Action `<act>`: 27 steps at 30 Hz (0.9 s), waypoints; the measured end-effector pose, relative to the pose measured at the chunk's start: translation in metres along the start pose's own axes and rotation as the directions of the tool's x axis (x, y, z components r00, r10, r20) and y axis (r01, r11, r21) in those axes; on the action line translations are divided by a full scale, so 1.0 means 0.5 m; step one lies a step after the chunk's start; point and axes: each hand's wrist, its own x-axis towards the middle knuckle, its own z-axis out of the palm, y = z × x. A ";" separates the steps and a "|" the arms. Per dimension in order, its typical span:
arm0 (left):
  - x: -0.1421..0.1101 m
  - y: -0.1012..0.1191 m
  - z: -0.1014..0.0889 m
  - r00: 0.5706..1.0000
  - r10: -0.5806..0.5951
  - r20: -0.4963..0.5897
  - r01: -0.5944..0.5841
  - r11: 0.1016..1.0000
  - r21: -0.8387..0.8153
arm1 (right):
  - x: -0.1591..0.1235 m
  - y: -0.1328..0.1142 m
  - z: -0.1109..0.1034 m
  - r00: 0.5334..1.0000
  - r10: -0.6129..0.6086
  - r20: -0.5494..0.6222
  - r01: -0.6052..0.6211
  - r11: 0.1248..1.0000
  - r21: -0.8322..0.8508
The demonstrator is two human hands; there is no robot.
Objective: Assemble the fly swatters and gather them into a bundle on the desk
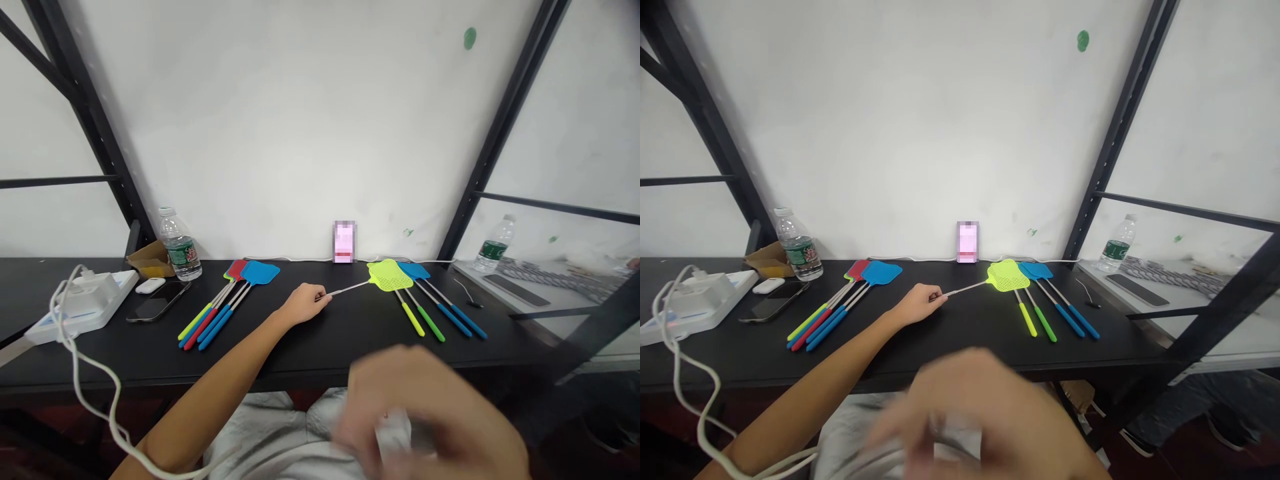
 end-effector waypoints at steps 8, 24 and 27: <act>-0.004 0.008 -0.002 0.999 0.021 -0.045 -0.022 1.000 -0.011 | -0.003 0.287 -0.258 0.386 0.168 -0.907 -0.827 0.498 -0.260; -0.008 0.000 0.004 0.995 0.102 0.005 -0.102 0.990 0.101 | -0.055 0.433 -0.305 0.506 0.535 -0.676 -0.542 0.807 0.234; -0.009 -0.002 0.007 0.994 0.111 -0.013 -0.107 0.979 0.171 | -0.057 0.431 -0.304 0.525 0.543 -0.656 -0.549 0.804 0.226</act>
